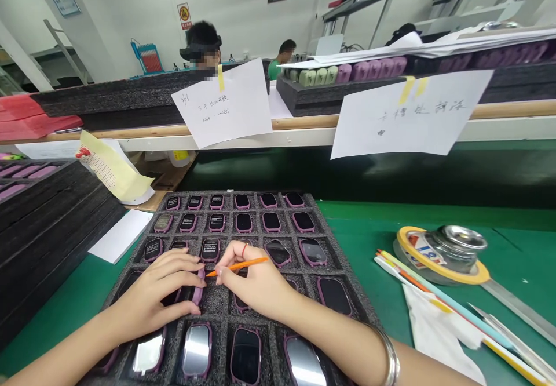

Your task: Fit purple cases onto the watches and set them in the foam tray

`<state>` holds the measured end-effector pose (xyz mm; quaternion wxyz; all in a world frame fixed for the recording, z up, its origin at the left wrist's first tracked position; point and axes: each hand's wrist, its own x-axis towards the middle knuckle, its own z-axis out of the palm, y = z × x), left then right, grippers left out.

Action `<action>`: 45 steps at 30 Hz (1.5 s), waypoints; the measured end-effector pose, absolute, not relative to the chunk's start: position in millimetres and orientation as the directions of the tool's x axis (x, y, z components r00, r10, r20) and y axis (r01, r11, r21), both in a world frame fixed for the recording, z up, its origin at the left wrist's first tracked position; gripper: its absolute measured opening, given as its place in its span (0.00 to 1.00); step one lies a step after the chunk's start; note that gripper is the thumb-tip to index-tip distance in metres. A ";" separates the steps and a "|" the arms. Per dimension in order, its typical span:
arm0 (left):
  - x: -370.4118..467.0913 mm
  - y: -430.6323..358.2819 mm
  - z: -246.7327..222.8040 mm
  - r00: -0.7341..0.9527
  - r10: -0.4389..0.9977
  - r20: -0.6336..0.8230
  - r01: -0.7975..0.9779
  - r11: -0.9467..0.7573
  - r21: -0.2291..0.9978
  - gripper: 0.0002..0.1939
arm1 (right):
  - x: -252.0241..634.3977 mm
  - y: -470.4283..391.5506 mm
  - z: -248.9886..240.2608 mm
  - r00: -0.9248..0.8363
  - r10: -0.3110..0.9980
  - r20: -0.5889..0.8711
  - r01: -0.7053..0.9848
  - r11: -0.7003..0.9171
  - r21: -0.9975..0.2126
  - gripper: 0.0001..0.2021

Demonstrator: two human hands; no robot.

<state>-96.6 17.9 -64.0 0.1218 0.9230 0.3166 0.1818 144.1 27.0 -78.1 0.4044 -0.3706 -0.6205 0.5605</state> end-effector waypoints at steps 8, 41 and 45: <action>-94.5 16.5 -69.5 0.694 0.659 0.289 0.534 -0.741 0.408 0.14 | 140.6 25.3 -79.2 -0.425 0.902 0.079 0.045 0.108 -0.993 0.06; -84.2 64.6 -66.7 0.663 0.676 0.322 0.611 -0.737 0.289 0.12 | 120.8 86.2 -95.9 -0.264 0.958 0.112 -0.059 0.100 -0.993 0.13; -82.5 64.4 -66.9 0.642 0.683 0.349 0.611 -0.730 0.306 0.11 | 119.5 83.7 -100.9 -0.269 0.955 0.124 -0.058 0.112 -0.992 0.13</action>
